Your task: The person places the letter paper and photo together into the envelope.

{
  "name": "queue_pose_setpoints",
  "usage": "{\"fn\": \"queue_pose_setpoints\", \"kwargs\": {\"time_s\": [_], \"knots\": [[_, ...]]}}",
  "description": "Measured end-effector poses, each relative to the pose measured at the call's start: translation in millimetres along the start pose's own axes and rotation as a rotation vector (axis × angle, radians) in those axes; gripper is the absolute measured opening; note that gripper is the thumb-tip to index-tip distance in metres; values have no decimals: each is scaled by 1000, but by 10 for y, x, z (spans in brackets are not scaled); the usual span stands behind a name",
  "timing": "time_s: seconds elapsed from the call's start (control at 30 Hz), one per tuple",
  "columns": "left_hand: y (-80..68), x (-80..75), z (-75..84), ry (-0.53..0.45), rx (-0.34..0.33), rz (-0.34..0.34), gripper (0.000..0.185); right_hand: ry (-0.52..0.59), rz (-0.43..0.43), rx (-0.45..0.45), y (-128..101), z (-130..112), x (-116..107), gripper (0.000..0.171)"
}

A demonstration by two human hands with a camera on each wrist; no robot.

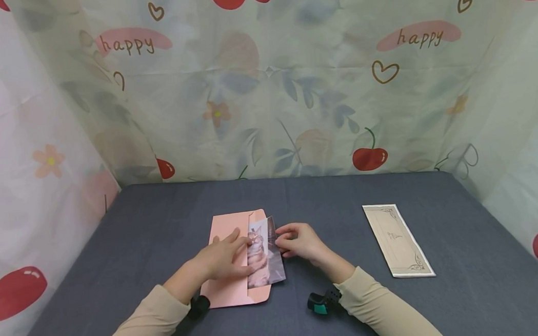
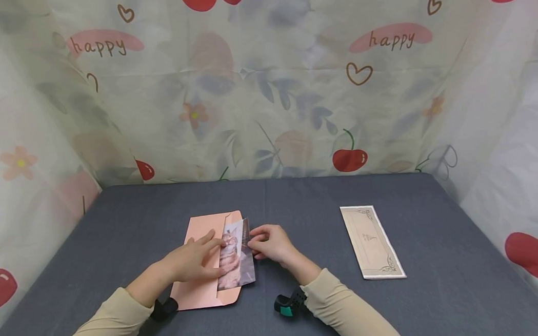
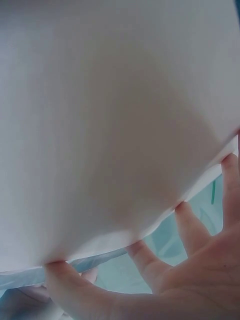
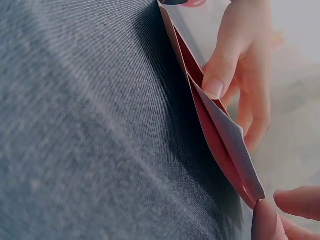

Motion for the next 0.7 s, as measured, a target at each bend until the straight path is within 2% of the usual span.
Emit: {"fn": "queue_pose_setpoints", "kwargs": {"time_s": [0.3, 0.7], "knots": [[-6, -2, 12, -3, -25, -7, 70, 12, -6, -4, -10, -26, 33, 29], [-14, -7, 24, -3, -13, -7, 69, 24, -31, -2, -24, -70, 56, 31]]}}
Point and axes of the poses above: each hand's wrist, its own y-axis towards the middle knuckle, its own x-axis out of the palm, z = x × y, the point moved 1 cm from there along y, towards the middle knuckle, and after that the axes turned 12 degrees about -y, right-handed, at the moved point
